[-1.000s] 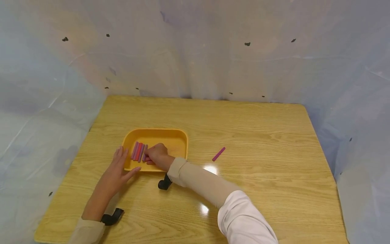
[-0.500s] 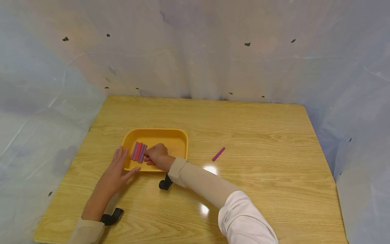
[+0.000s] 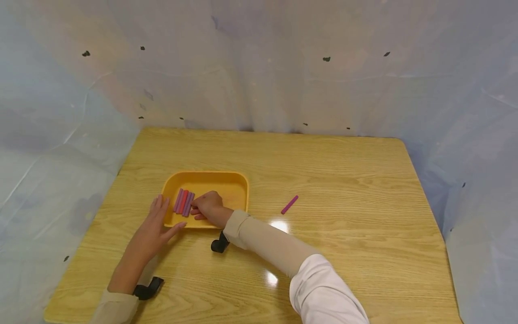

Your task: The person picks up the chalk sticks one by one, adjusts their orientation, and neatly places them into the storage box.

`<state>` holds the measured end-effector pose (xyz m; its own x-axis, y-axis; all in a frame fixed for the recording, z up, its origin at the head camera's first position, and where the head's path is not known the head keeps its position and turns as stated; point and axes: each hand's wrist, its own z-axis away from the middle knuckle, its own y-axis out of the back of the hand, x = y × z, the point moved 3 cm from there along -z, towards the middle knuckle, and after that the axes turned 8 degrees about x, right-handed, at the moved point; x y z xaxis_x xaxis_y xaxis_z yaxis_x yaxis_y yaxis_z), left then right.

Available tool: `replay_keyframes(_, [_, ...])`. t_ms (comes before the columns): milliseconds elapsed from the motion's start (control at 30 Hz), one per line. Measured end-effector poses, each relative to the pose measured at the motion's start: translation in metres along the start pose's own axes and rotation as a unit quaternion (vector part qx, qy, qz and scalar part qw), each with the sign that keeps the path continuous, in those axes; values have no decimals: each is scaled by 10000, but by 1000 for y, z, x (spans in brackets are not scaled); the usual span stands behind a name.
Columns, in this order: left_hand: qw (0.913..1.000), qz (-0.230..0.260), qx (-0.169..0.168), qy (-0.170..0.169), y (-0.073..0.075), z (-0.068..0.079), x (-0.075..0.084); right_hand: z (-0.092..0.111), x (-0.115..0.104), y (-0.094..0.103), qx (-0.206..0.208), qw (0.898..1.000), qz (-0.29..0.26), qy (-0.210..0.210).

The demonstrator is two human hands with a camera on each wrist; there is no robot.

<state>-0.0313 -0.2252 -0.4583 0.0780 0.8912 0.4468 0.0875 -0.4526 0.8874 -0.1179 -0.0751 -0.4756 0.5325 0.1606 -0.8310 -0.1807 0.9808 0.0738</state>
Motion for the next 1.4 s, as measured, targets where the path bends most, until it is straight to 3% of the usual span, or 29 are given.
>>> replay_keyframes(500, [9999,-61,76,-23,0,0,-3,-4,-5,3,-714,9936,-650,-578])
replay_keyframes(800, [10000,-16,33,-32,-1,0,-3,0,-8,9,-1525,9830,-917,-456])
replay_keyframes(1233, [10000,-38,70,-39,-1,1,-1,15,-22,58,-1936,9731,-1207,-306])
replay_keyframes(1400, [9999,-51,98,-79,-2,1,-2,21,-22,89,-2368,9615,-1398,-30])
